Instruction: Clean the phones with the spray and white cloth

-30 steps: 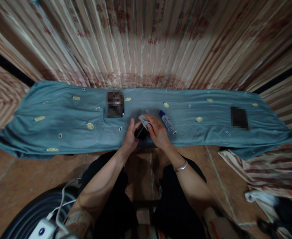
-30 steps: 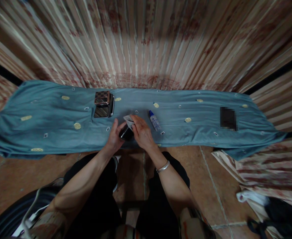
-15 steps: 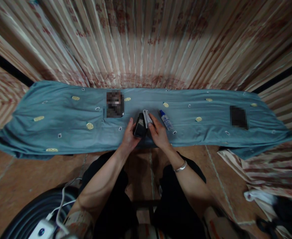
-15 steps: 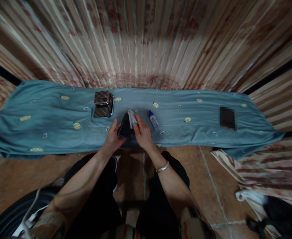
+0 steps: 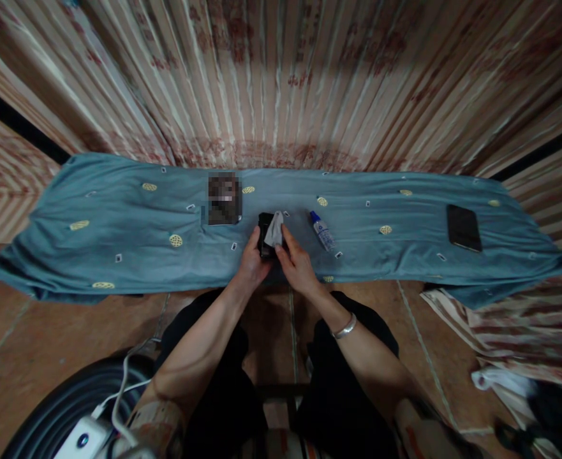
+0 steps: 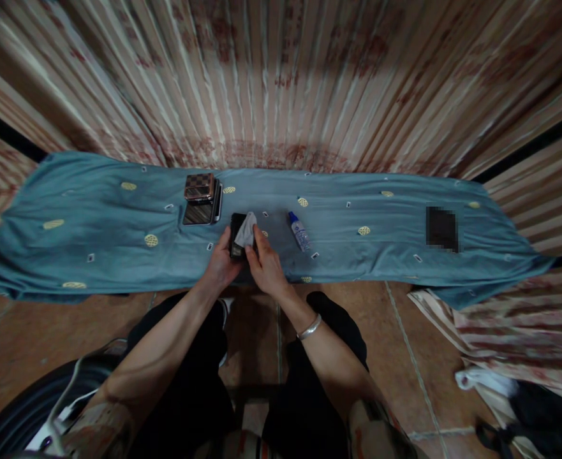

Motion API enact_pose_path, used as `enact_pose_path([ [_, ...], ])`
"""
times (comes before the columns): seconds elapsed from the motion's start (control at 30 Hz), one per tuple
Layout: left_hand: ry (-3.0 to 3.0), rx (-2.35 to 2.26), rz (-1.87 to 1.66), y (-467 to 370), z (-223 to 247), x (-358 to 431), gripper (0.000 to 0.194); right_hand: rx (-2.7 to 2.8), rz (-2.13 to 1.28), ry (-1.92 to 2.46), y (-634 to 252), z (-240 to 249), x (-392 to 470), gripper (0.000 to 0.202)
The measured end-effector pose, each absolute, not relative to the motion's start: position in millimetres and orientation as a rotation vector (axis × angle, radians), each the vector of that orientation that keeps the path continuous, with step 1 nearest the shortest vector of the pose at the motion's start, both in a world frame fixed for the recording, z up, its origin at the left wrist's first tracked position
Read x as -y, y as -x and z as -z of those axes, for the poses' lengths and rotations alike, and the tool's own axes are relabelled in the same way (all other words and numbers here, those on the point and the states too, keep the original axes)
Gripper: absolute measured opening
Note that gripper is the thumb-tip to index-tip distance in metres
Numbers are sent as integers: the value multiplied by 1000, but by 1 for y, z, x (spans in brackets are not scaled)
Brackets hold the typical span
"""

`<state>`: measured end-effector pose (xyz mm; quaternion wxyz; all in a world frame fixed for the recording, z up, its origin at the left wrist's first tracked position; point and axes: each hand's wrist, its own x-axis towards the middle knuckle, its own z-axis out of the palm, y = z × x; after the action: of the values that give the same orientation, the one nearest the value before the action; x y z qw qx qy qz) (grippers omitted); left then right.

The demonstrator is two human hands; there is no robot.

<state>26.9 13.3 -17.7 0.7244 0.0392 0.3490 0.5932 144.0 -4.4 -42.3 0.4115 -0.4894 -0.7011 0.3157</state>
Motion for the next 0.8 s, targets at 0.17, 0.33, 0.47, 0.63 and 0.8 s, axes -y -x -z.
enact_pose_path([
  [0.17, -81, -789, -1341, -23, 10, -16, 39, 1799, -847, 1214, -143, 41, 15, 54],
  [0.33, -49, -812, -1335, -17, 3, -18, 43, 1831, -862, 1175, -146, 42, 22, 50],
  [0.47, -55, -835, -1279, -13, 1, -19, 49, 1843, -880, 1155, -150, 43, 21, 56],
  [0.63, -91, -844, -1231, -14, -3, -16, 55, 1783, -865, 1197, -155, 37, 15, 48],
  [0.8, -94, -844, -1189, -16, -5, -13, 58, 1828, -803, 1200, -158, 34, 11, 37],
])
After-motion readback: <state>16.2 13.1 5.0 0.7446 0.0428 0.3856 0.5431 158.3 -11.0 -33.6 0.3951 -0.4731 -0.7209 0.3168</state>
